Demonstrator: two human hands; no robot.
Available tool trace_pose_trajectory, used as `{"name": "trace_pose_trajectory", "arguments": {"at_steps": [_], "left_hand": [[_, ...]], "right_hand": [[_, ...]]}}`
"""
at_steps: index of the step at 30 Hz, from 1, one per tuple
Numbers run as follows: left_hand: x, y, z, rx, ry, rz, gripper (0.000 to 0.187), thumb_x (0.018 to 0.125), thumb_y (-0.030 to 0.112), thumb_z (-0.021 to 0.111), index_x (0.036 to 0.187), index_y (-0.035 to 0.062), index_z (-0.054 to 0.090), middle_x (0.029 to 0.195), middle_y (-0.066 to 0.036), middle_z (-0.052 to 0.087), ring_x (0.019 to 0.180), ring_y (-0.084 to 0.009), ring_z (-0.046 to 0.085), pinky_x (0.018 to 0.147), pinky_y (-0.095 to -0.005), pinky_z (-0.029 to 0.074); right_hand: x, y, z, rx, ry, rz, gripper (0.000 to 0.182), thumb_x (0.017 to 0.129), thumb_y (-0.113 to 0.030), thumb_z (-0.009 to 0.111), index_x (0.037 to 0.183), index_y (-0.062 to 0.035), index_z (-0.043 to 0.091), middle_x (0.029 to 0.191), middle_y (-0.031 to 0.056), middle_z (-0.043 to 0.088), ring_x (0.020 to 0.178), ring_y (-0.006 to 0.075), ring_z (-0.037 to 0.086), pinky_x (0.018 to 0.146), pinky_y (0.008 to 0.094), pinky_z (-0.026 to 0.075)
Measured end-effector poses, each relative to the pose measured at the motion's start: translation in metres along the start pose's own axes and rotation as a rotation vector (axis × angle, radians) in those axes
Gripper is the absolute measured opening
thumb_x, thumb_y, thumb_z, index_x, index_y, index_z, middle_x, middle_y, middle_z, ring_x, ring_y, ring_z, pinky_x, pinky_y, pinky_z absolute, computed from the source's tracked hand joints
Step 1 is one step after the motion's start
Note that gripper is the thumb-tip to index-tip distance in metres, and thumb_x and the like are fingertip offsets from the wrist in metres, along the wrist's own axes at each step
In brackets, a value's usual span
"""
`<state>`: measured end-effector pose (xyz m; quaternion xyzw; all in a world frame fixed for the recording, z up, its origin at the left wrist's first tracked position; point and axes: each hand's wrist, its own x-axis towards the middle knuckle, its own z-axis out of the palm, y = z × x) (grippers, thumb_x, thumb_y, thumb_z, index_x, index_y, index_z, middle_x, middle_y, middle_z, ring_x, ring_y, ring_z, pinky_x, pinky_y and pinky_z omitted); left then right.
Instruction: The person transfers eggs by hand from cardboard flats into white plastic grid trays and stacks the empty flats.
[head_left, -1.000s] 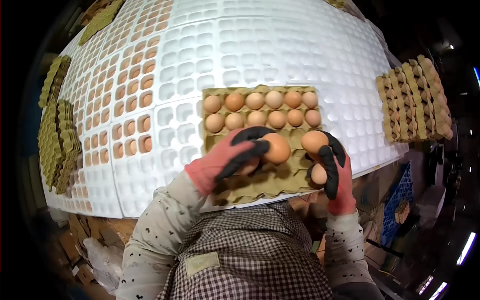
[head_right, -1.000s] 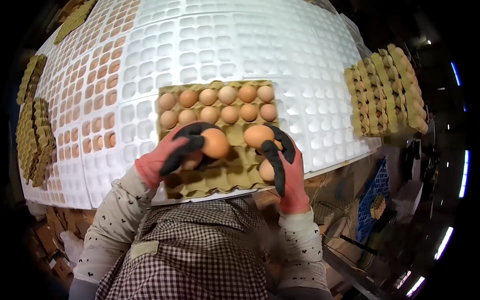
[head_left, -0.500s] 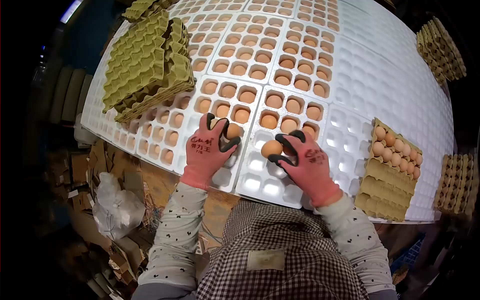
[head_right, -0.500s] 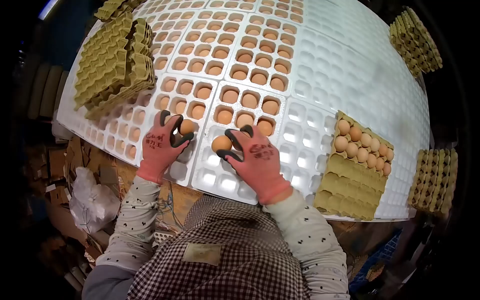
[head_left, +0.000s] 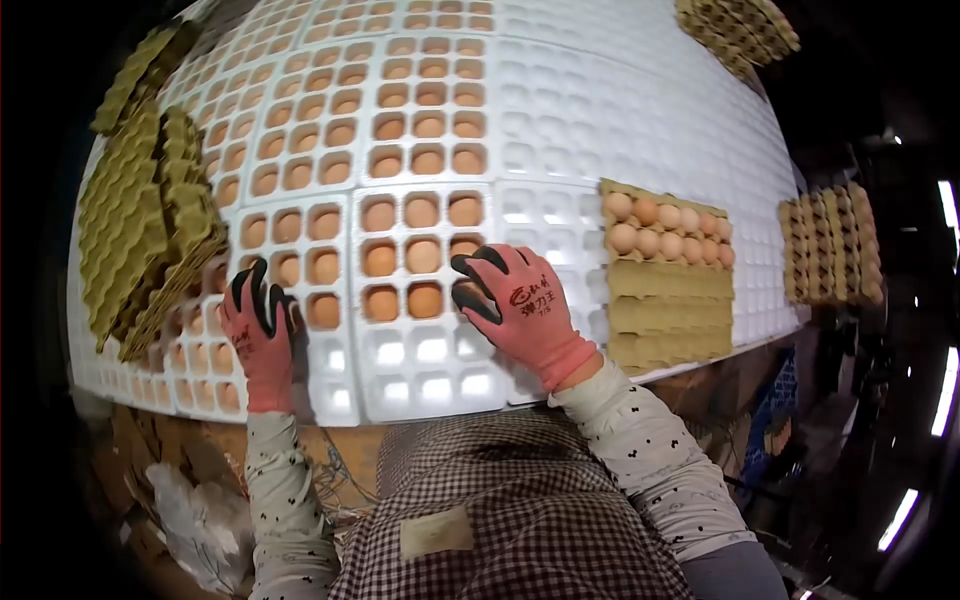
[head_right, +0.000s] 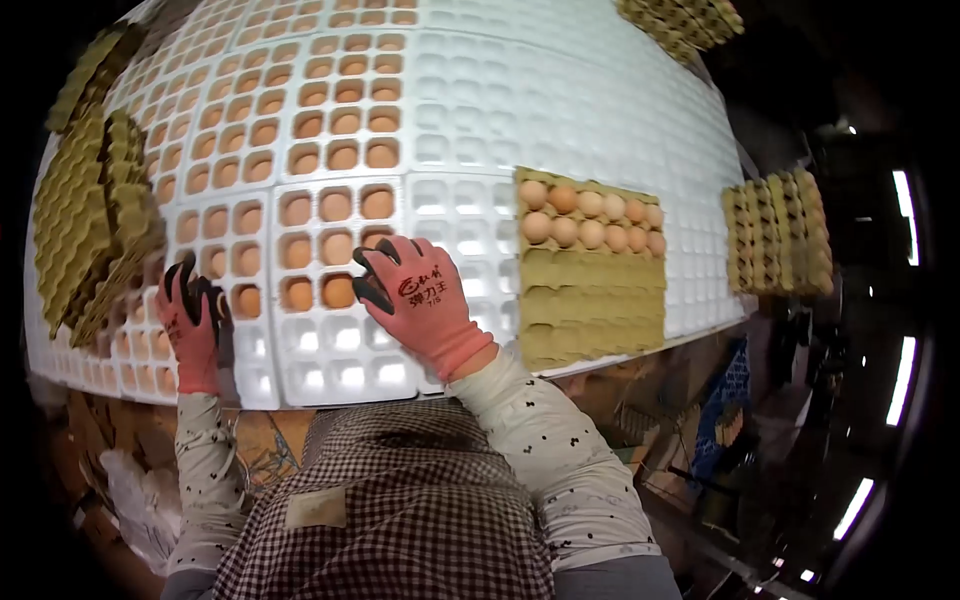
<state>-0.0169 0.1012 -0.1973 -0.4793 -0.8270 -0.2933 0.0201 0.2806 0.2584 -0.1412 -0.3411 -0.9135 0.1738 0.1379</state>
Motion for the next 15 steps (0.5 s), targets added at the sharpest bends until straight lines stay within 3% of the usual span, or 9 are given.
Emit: {"name": "trace_pose_trajectory", "arguments": {"at_steps": [3,4,6,8,10,11,12,14,15], "left_hand": [[0.001,0.072,0.026,-0.335,-0.106,0.043,0.055,0.08,0.002,0.065,0.134,0.0051,0.054,0.138,-0.021,0.047,0.126,-0.0411,0.045,0.106,-0.0464,0.038],[0.003,0.115,0.031,-0.341,-0.116,0.182,0.061,0.075,0.004,0.071,0.133,0.005,0.054,0.138,-0.022,0.047,0.124,-0.0413,0.047,0.106,-0.0461,0.04],[0.01,0.2,0.047,-0.496,-0.294,0.317,0.06,0.073,0.009,0.074,0.13,0.0051,0.057,0.134,-0.02,0.05,0.123,-0.0394,0.048,0.105,-0.046,0.039],[0.019,0.274,0.077,-0.368,-0.33,0.594,0.058,0.074,0.021,0.076,0.127,0.0075,0.058,0.131,-0.016,0.052,0.118,-0.0345,0.05,0.1,-0.0454,0.041],[0.022,0.329,0.11,-0.217,-0.391,0.658,0.067,0.071,0.022,0.081,0.13,0.0082,0.054,0.126,-0.013,0.054,0.114,-0.0344,0.052,0.096,-0.0434,0.042],[0.023,0.342,0.127,-0.092,-0.474,0.679,0.066,0.068,0.021,0.082,0.127,0.0088,0.054,0.121,-0.012,0.055,0.111,-0.0335,0.053,0.095,-0.043,0.043],[0.026,0.354,0.142,0.035,-0.549,0.696,0.066,0.066,0.021,0.084,0.124,0.0093,0.055,0.116,-0.011,0.056,0.107,-0.0326,0.055,0.093,-0.0426,0.044],[0.038,0.36,0.147,-0.095,-0.511,0.714,0.064,0.061,0.018,0.085,0.118,0.0093,0.056,0.107,-0.01,0.056,0.099,-0.0314,0.057,0.087,-0.0414,0.047],[0.047,0.362,0.138,-0.144,-0.636,0.592,0.056,0.065,0.02,0.084,0.113,0.0078,0.057,0.11,-0.014,0.06,0.099,-0.03,0.061,0.087,-0.0408,0.049]], "right_hand": [[-0.022,0.036,-0.085,-0.069,0.14,0.083,0.044,0.076,-0.026,0.076,0.115,-0.0122,0.064,0.109,0.0097,0.06,0.1,0.0297,0.058,0.087,0.0415,0.047],[-0.03,0.054,-0.109,-0.112,0.11,0.239,0.043,0.076,-0.026,0.076,0.115,-0.0122,0.064,0.109,0.0092,0.06,0.099,0.0298,0.058,0.086,0.0413,0.047],[-0.05,0.107,-0.13,-0.388,0.157,0.283,0.034,0.081,-0.018,0.07,0.112,-0.0094,0.062,0.106,0.0099,0.059,0.097,0.0301,0.059,0.082,0.0418,0.048],[-0.071,0.161,-0.124,-0.564,0.0,0.33,0.026,0.084,-0.01,0.062,0.11,-0.0083,0.061,0.105,0.0102,0.058,0.095,0.0296,0.058,0.082,0.0406,0.048],[-0.078,0.198,-0.109,-0.564,0.028,0.167,0.024,0.085,-0.006,0.056,0.108,-0.0079,0.06,0.103,0.011,0.058,0.09,0.0291,0.057,0.079,0.0401,0.047],[-0.084,0.21,-0.114,-0.569,0.082,0.074,0.026,0.083,-0.003,0.061,0.109,-0.0063,0.059,0.105,0.012,0.057,0.091,0.0264,0.059,0.077,0.0381,0.049],[-0.091,0.219,-0.128,-0.253,0.12,0.249,0.029,0.082,-0.002,0.063,0.11,-0.0057,0.059,0.106,0.0108,0.057,0.092,0.0246,0.059,0.076,0.0368,0.05],[-0.114,0.235,-0.162,0.395,0.167,0.576,0.035,0.081,0.001,0.067,0.114,-0.0045,0.059,0.109,0.0085,0.057,0.095,0.0209,0.06,0.076,0.0342,0.052],[-0.13,0.253,-0.173,0.893,0.339,0.531,0.049,0.08,0.001,0.072,0.125,-0.0041,0.057,0.109,0.0043,0.056,0.1,0.0166,0.059,0.08,0.0291,0.053]]}}
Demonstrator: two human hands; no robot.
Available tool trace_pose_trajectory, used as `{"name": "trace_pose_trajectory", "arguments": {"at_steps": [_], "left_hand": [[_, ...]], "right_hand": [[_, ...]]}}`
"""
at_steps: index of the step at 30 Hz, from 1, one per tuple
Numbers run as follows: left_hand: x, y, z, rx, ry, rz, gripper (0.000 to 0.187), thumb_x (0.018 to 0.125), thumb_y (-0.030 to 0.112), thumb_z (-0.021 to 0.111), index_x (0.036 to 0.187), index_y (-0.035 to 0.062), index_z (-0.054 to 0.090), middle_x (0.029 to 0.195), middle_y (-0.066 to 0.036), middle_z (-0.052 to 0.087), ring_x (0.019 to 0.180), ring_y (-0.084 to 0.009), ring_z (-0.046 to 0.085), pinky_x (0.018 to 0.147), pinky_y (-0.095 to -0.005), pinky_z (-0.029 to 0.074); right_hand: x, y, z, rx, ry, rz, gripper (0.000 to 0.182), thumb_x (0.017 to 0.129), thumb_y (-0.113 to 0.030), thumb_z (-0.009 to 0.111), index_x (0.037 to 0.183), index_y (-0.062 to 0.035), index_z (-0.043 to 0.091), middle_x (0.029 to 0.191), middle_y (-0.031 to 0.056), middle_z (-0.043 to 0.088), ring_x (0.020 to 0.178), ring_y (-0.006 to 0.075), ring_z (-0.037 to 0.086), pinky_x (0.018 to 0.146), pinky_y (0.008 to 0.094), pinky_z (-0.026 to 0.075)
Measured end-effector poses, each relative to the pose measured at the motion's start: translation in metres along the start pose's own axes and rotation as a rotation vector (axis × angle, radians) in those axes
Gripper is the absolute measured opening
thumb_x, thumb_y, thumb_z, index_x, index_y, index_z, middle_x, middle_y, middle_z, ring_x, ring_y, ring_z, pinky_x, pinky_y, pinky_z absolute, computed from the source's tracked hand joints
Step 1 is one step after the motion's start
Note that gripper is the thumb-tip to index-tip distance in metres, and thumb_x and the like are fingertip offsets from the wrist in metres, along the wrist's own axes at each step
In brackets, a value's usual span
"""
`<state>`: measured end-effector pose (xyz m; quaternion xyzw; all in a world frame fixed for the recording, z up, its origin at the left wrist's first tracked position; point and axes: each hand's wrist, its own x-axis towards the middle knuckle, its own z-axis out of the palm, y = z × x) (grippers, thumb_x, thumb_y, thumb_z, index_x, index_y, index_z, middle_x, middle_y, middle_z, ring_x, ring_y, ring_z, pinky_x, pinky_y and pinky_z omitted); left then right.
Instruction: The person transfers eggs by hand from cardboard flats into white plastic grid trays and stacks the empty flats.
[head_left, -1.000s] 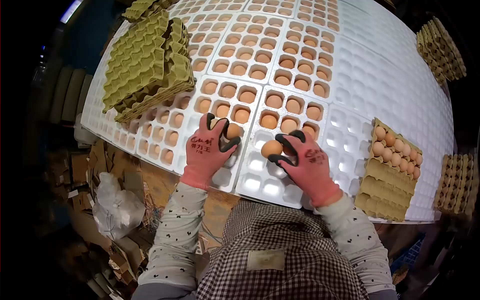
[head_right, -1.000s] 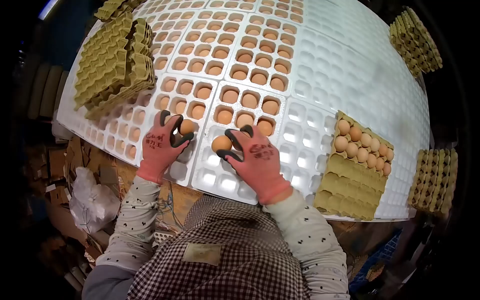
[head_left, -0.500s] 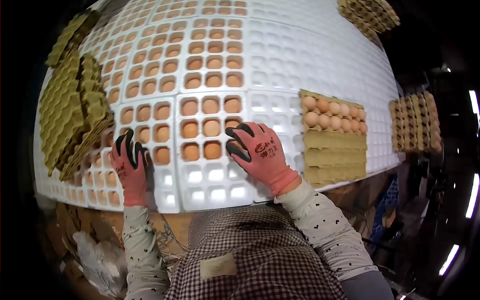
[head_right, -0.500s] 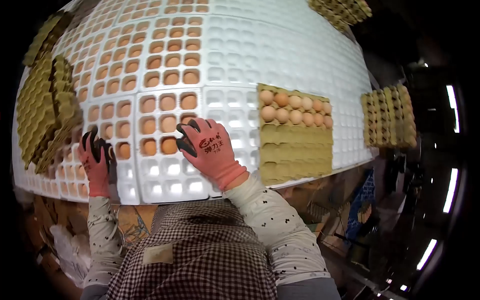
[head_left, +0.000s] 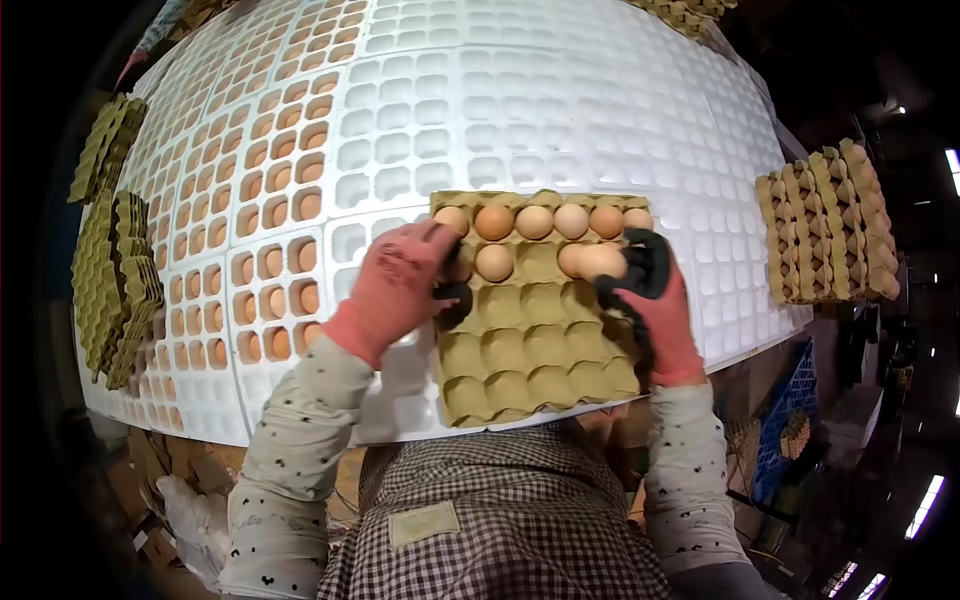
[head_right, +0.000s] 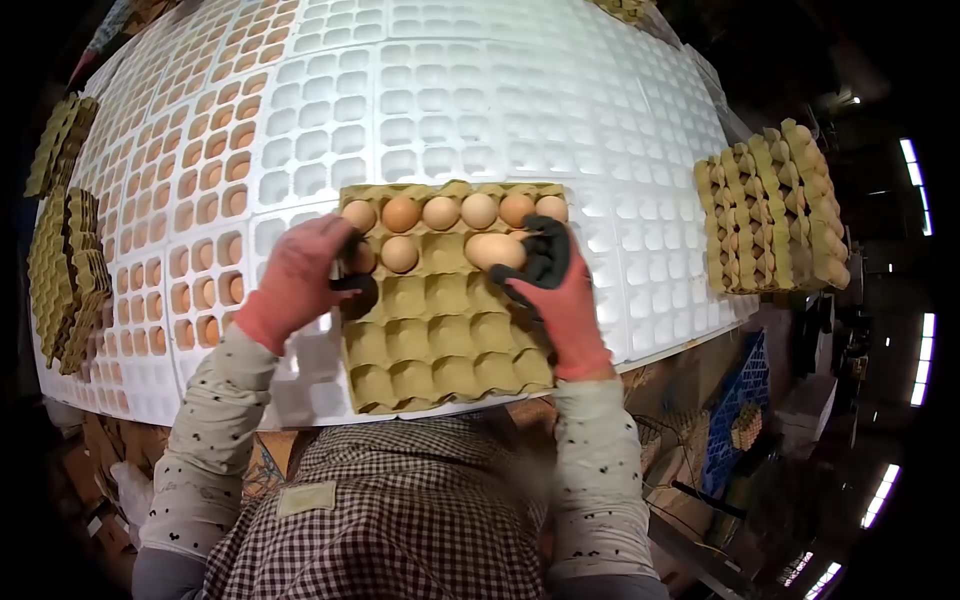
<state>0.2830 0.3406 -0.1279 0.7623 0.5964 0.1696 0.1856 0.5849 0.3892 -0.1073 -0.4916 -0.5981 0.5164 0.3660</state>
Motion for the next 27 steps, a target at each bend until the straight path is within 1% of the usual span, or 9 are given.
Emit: {"name": "trace_pose_trajectory", "arguments": {"at_steps": [1,3,6,8,10,15,23,26,27], "left_hand": [[-0.008,-0.011,0.009,-0.402,0.114,-0.115,0.05,0.073,0.016,0.078,0.116,0.0059,0.056,0.111,-0.012,0.061,0.102,-0.0266,0.062,0.091,-0.0381,0.049],[-0.005,-0.007,0.0,-1.358,0.215,-0.343,0.041,0.079,0.012,0.07,0.117,0.0039,0.056,0.111,-0.008,0.06,0.104,-0.0197,0.06,0.092,-0.0326,0.048],[0.01,0.009,0.008,-1.207,0.263,-0.305,0.027,0.08,0.01,0.067,0.105,0.0032,0.058,0.106,-0.006,0.057,0.1,-0.015,0.057,0.088,-0.0278,0.047],[0.022,0.035,0.015,-0.278,0.072,-0.163,0.046,0.071,0.014,0.079,0.111,0.0071,0.057,0.11,-0.01,0.059,0.096,-0.0232,0.063,0.084,-0.0351,0.051],[0.022,0.05,0.029,0.251,0.02,-0.064,0.063,0.062,0.019,0.086,0.117,0.0101,0.056,0.111,-0.01,0.061,0.092,-0.0324,0.064,0.078,-0.0426,0.052],[0.041,0.081,0.006,-0.122,0.057,-0.008,0.05,0.074,0.022,0.077,0.12,0.0104,0.059,0.116,-0.012,0.058,0.092,-0.0302,0.065,0.077,-0.0411,0.053],[0.086,0.112,0.066,0.45,-0.085,0.131,0.042,0.076,0.021,0.075,0.115,0.0088,0.062,0.115,-0.017,0.053,0.092,-0.0289,0.063,0.074,-0.0379,0.053],[0.065,0.083,0.05,-0.3,0.103,0.033,0.038,0.083,0.019,0.07,0.118,0.0058,0.062,0.111,-0.014,0.06,0.092,-0.0238,0.065,0.074,-0.0341,0.054],[0.051,0.077,0.041,-1.2,-0.123,-0.229,0.036,0.088,0.017,0.065,0.122,0.0023,0.061,0.111,-0.013,0.065,0.089,-0.0188,0.066,0.071,-0.0302,0.054]], "right_hand": [[-0.005,0.003,-0.028,0.407,-0.002,0.135,0.056,0.083,-0.002,0.072,0.135,-0.0042,0.053,0.11,0.003,0.059,0.102,0.0139,0.059,0.085,0.0265,0.052],[-0.008,-0.002,-0.067,0.46,0.005,0.32,0.054,0.084,-0.002,0.071,0.135,-0.0027,0.054,0.116,0.0065,0.061,0.104,0.0137,0.059,0.086,0.0259,0.052],[0.015,0.012,-0.089,-0.336,-0.126,0.13,0.053,0.077,-0.017,0.078,0.127,-0.0076,0.061,0.117,0.0085,0.06,0.102,0.0206,0.061,0.085,0.0328,0.053],[0.025,0.013,-0.081,-1.001,-0.138,-0.065,0.056,0.071,-0.019,0.079,0.123,-0.0139,0.061,0.11,0.0134,0.057,0.096,0.0313,0.061,0.082,0.0406,0.051],[0.031,0.012,-0.082,-1.043,-0.17,-0.127,0.054,0.07,-0.019,0.079,0.121,-0.0117,0.06,0.113,0.0129,0.057,0.098,0.0315,0.061,0.081,0.0417,0.051],[0.028,-0.001,-0.061,-0.918,-0.213,-0.229,0.053,0.072,-0.021,0.079,0.119,-0.0074,0.058,0.117,0.014,0.056,0.101,0.0322,0.061,0.081,0.0418,0.053],[0.014,0.013,-0.021,-1.264,-0.071,-0.216,0.06,0.071,-0.018,0.08,0.127,-0.0223,0.061,0.124,0.0119,0.052,0.106,0.0336,0.055,0.079,0.0411,0.054],[0.009,0.023,-0.031,-1.062,0.039,-0.216,0.054,0.071,-0.017,0.08,0.123,-0.0165,0.063,0.126,0.0125,0.052,0.11,0.0325,0.057,0.085,0.0395,0.053],[0.007,0.026,-0.031,-0.978,0.072,-0.226,0.053,0.072,-0.017,0.08,0.122,-0.0157,0.064,0.126,0.0126,0.052,0.111,0.0318,0.057,0.087,0.0391,0.053]]}}
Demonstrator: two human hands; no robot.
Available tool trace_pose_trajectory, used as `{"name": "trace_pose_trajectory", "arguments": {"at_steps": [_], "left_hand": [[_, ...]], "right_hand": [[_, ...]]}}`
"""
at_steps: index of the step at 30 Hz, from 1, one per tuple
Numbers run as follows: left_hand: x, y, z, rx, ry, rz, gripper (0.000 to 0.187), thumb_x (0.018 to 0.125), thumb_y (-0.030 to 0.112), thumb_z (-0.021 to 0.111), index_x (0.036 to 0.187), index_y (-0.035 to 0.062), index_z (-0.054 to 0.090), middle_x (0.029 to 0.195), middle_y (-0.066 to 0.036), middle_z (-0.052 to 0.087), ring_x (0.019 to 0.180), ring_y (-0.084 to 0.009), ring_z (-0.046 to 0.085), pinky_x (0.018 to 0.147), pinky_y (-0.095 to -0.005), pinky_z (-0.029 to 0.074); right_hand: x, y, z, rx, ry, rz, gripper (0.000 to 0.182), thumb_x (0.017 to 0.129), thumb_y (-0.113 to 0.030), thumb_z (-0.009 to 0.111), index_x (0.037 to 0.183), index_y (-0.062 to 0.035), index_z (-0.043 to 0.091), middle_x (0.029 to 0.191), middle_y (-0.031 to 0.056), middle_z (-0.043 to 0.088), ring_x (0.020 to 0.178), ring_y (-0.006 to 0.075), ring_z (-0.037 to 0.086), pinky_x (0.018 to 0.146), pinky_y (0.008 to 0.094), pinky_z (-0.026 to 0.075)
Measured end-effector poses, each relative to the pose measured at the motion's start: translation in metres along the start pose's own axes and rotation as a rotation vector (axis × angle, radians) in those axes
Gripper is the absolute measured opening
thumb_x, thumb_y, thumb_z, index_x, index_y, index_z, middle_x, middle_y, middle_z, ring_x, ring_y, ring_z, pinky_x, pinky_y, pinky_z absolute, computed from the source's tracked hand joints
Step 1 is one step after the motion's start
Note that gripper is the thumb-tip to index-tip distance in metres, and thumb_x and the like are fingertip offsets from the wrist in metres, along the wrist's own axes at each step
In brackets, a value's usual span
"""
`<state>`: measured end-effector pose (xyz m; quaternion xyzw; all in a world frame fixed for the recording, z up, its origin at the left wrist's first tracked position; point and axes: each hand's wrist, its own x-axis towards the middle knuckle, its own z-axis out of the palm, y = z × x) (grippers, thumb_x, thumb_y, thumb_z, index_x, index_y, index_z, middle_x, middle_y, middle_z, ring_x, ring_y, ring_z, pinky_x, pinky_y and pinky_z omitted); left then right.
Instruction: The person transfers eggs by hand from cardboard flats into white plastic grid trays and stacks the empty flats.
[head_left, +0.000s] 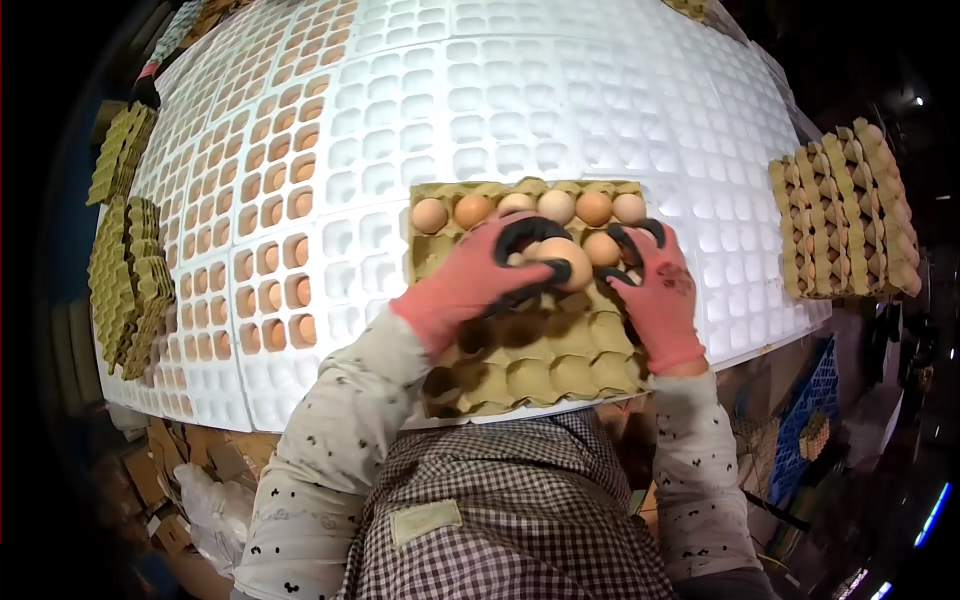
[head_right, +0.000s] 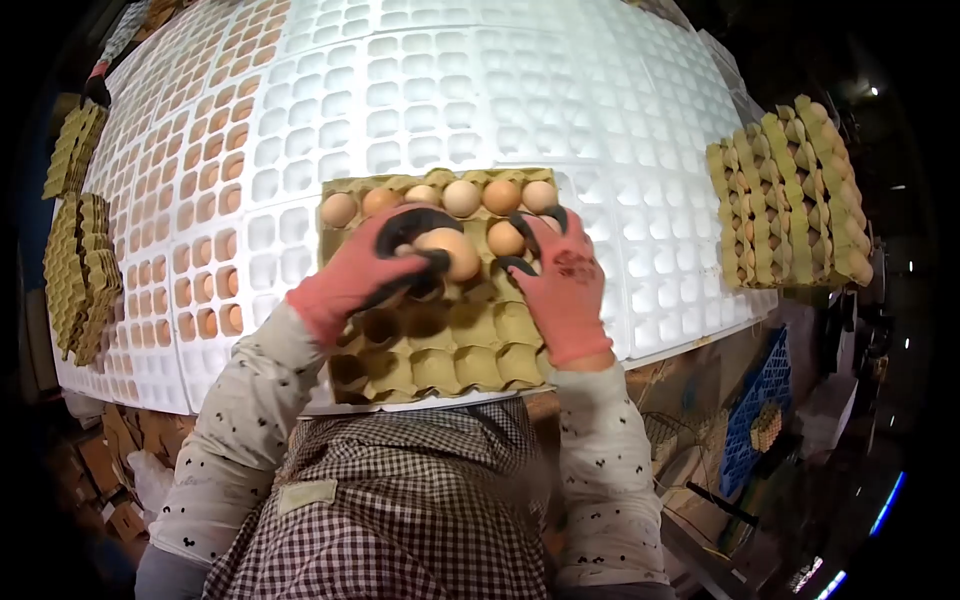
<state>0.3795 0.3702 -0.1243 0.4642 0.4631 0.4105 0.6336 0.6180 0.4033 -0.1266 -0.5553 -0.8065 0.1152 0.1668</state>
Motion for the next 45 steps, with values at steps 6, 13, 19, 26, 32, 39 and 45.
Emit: {"name": "trace_pose_trajectory", "arguments": {"at_steps": [6,13,19,26,32,39,45], "left_hand": [[-0.144,-0.02,-0.073,-0.575,-0.111,0.109,0.046,0.1,0.028,0.048,0.128,-0.008,0.052,0.111,-0.016,0.064,0.066,-0.0174,0.062,0.058,-0.0295,0.05],[-0.342,-0.094,-0.213,-0.324,0.783,-0.069,0.038,0.093,0.015,0.067,0.127,-0.0001,0.057,0.105,-0.006,0.065,0.098,-0.0133,0.062,0.085,-0.0276,0.052],[-0.381,-0.066,-0.271,1.21,0.648,-0.528,0.066,0.072,0.044,0.081,0.129,0.0195,0.057,0.13,-0.015,0.052,0.1,-0.0321,0.065,0.084,-0.0419,0.053],[-0.389,-0.135,-0.335,1.327,1.164,-0.026,0.047,0.084,0.014,0.067,0.129,0.0052,0.056,0.123,-0.02,0.056,0.113,-0.0408,0.052,0.097,-0.0473,0.043],[-0.344,-0.094,-0.289,0.864,1.068,0.127,0.057,0.084,0.003,0.063,0.139,0.0039,0.049,0.13,-0.021,0.051,0.123,-0.0404,0.047,0.107,-0.0453,0.036],[-0.13,-0.008,-0.137,1.08,0.474,0.484,0.062,0.075,0.015,0.076,0.133,0.0058,0.055,0.132,-0.019,0.054,0.12,-0.0369,0.052,0.103,-0.0441,0.041],[-0.008,-0.007,-0.098,1.376,0.195,0.337,0.057,0.056,0.014,0.085,0.105,0.0093,0.056,0.103,-0.012,0.06,0.1,-0.0329,0.059,0.086,-0.0422,0.048]], "right_hand": [[-0.035,-0.1,0.012,0.721,-0.104,0.096,0.051,0.071,0.003,0.074,0.121,-0.0004,0.064,0.118,0.0143,0.062,0.111,0.0288,0.059,0.097,0.0358,0.047],[-0.065,-0.315,0.09,0.66,-0.604,-0.378,0.055,0.068,-0.012,0.081,0.12,-0.0098,0.066,0.114,0.0143,0.061,0.108,0.0332,0.061,0.089,0.0399,0.052],[-0.071,-0.406,0.161,-0.096,-0.428,-0.662,0.046,0.075,-0.03,0.078,0.117,-0.0167,0.064,0.106,0.0083,0.056,0.093,0.0259,0.061,0.069,0.0387,0.052],[-0.077,-0.353,0.173,-0.101,-0.359,-0.641,0.058,0.074,-0.031,0.078,0.126,-0.0124,0.06,0.113,0.0095,0.055,0.103,0.0297,0.054,0.086,0.0428,0.045],[-0.052,-0.296,0.125,0.079,-0.116,-0.531,0.056,0.077,-0.034,0.075,0.126,-0.013,0.058,0.121,0.0101,0.055,0.111,0.0314,0.051,0.095,0.0432,0.04],[0.038,-0.134,0.04,-0.642,0.082,-0.089,0.056,0.074,-0.028,0.078,0.126,-0.0148,0.06,0.132,0.0113,0.054,0.13,0.0344,0.042,0.112,0.0545,0.026],[0.055,-0.041,0.03,0.274,-0.036,-0.12,0.051,0.073,-0.017,0.081,0.12,-0.0093,0.061,0.132,0.0088,0.055,0.126,0.0297,0.05,0.11,0.0449,0.036]]}}
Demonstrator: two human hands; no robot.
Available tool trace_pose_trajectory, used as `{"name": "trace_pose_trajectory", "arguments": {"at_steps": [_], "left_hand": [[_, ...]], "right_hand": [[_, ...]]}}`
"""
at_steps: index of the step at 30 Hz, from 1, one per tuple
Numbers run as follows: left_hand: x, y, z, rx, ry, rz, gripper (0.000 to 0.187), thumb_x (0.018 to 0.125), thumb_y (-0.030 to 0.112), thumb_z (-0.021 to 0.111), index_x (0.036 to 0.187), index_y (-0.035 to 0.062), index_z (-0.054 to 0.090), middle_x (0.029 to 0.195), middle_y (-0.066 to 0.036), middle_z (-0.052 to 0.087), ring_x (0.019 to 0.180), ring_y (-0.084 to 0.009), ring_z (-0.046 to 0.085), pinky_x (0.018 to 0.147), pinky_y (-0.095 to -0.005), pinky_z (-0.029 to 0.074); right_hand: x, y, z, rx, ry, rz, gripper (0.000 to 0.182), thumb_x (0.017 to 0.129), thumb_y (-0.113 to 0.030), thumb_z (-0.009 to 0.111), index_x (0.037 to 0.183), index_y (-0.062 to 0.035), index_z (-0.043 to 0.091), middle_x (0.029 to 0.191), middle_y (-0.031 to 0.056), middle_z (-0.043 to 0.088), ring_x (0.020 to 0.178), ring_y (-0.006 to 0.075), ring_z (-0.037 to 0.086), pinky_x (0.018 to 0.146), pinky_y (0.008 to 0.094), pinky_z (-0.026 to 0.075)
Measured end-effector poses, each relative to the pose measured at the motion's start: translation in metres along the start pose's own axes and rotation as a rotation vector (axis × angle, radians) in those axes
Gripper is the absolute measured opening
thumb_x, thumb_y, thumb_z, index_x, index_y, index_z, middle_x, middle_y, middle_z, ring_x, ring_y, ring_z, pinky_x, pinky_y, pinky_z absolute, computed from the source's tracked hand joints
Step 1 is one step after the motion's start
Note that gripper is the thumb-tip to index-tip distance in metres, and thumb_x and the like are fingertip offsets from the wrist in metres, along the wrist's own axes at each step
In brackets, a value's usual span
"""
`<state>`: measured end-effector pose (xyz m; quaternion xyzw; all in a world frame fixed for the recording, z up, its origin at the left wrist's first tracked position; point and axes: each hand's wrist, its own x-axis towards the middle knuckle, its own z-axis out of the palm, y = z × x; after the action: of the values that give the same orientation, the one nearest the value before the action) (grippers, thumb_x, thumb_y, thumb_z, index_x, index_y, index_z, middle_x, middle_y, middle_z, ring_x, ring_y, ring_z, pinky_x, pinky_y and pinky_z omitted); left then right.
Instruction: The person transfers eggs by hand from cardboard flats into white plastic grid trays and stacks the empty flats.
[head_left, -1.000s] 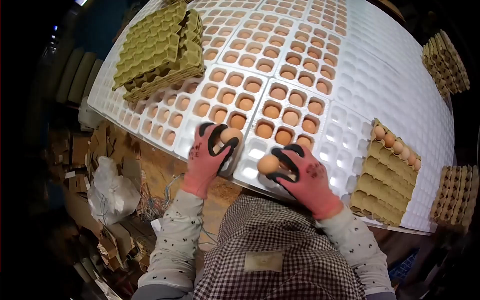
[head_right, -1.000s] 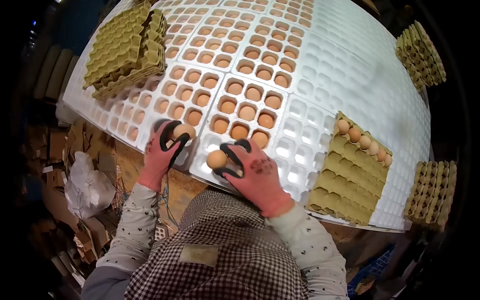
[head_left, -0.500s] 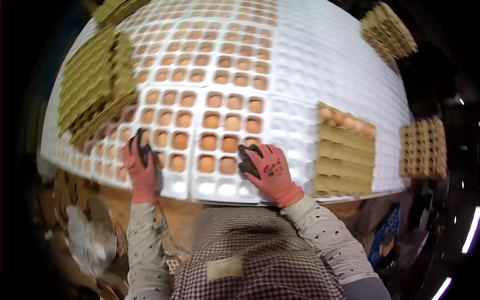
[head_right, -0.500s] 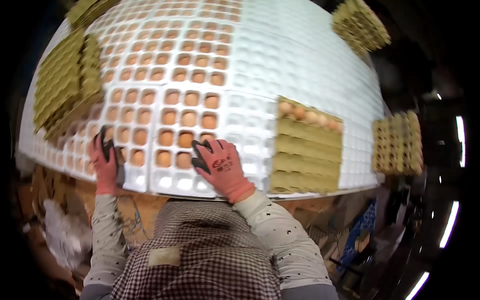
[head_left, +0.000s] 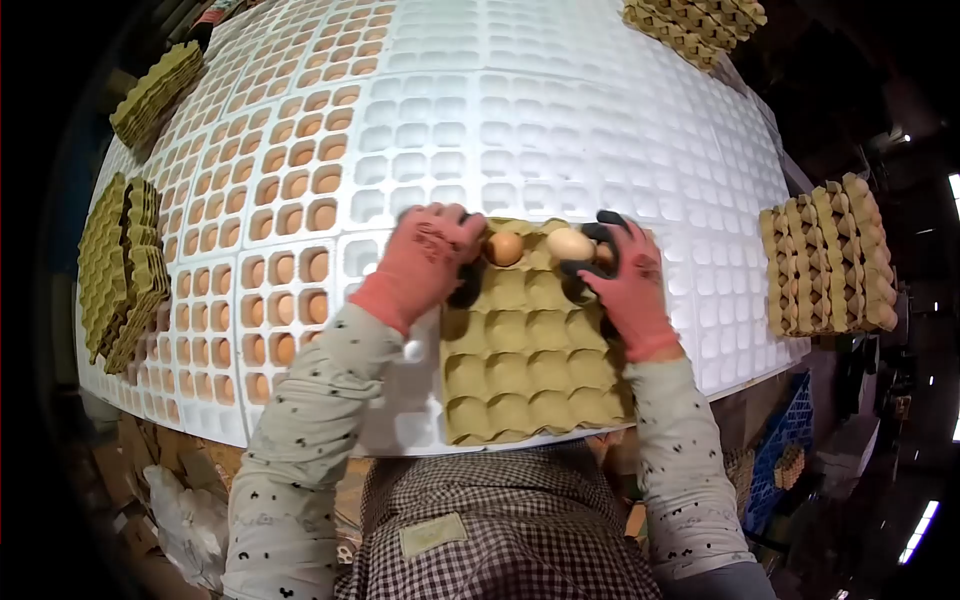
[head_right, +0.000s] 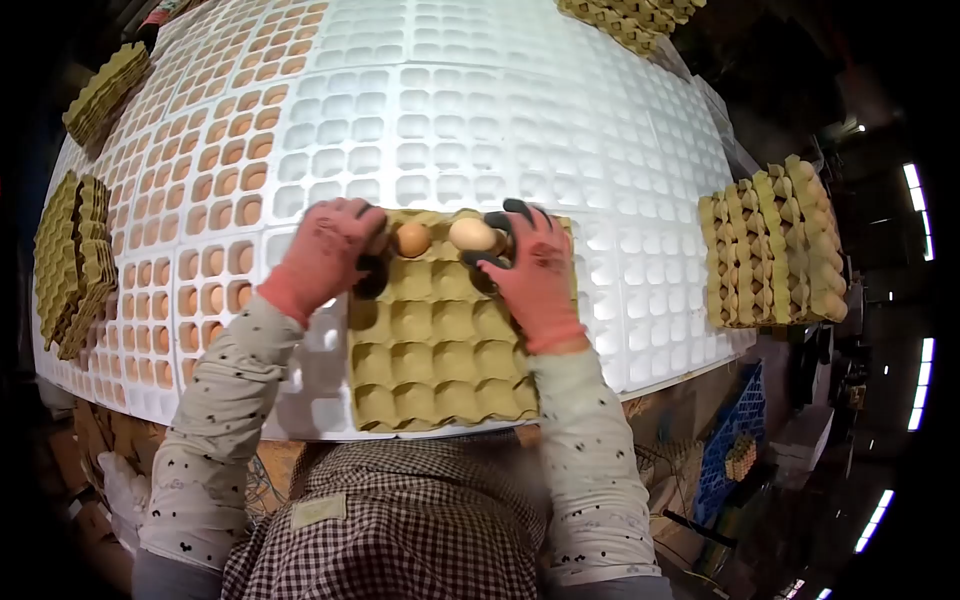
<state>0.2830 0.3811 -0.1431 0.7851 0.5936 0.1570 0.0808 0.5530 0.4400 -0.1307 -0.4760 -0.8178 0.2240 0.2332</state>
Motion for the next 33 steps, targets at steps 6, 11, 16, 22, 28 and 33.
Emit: {"name": "trace_pose_trajectory", "arguments": {"at_steps": [6,11,16,22,28,33], "left_hand": [[0.006,-0.009,-0.015,-1.395,0.235,-0.433,0.042,0.08,0.009,0.071,0.12,0.0025,0.058,0.111,-0.003,0.061,0.097,-0.0132,0.058,0.091,-0.0277,0.047],[0.028,0.048,-0.004,-0.031,-0.122,-0.148,0.062,0.061,0.008,0.085,0.117,0.0083,0.059,0.113,-0.013,0.063,0.095,-0.0358,0.064,0.081,-0.0424,0.053],[0.042,0.066,-0.013,-0.245,0.0,-0.163,0.048,0.073,0.013,0.078,0.117,0.0111,0.06,0.119,-0.014,0.059,0.09,-0.0348,0.066,0.08,-0.0415,0.054],[0.091,0.113,0.01,0.298,-0.353,-0.016,0.047,0.071,0.026,0.082,0.109,0.0058,0.062,0.114,-0.016,0.056,0.094,-0.0321,0.064,0.083,-0.0418,0.053],[0.017,0.06,0.005,-1.088,0.036,-0.162,0.072,0.064,0.008,0.084,0.131,0.0031,0.058,0.134,-0.011,0.053,0.115,-0.0236,0.061,0.099,-0.0371,0.049],[-0.166,0.036,-0.024,-1.427,0.072,-0.354,0.075,0.064,0.004,0.084,0.134,0.0033,0.056,0.141,-0.011,0.047,0.125,-0.021,0.053,0.108,-0.0341,0.04]], "right_hand": [[-0.026,0.059,-0.088,0.976,0.005,0.449,0.045,0.08,0.0,0.072,0.124,0.0,0.059,0.117,0.0063,0.061,0.109,0.0168,0.058,0.088,0.0274,0.052],[-0.002,0.076,-0.07,-0.352,-0.185,0.029,0.053,0.073,-0.018,0.077,0.124,-0.0142,0.063,0.111,0.0133,0.059,0.095,0.03,0.063,0.081,0.0393,0.053],[-0.001,0.062,-0.064,-0.257,-0.11,-0.055,0.059,0.075,-0.025,0.074,0.129,-0.0105,0.056,0.11,0.0125,0.058,0.095,0.0308,0.062,0.077,0.0401,0.053],[0.001,0.017,-0.038,-0.581,-0.2,0.074,0.066,0.071,-0.023,0.084,0.131,-0.0198,0.057,0.123,0.0119,0.051,0.102,0.032,0.057,0.078,0.0394,0.056],[-0.021,0.039,-0.028,-0.142,0.103,0.117,0.058,0.07,-0.015,0.081,0.125,-0.0165,0.065,0.129,0.0112,0.053,0.116,0.033,0.054,0.099,0.0412,0.046],[-0.065,-0.075,0.0,0.399,-0.075,0.118,0.054,0.071,0.004,0.075,0.123,-0.0008,0.063,0.121,0.0144,0.06,0.113,0.0281,0.06,0.097,0.037,0.05]]}}
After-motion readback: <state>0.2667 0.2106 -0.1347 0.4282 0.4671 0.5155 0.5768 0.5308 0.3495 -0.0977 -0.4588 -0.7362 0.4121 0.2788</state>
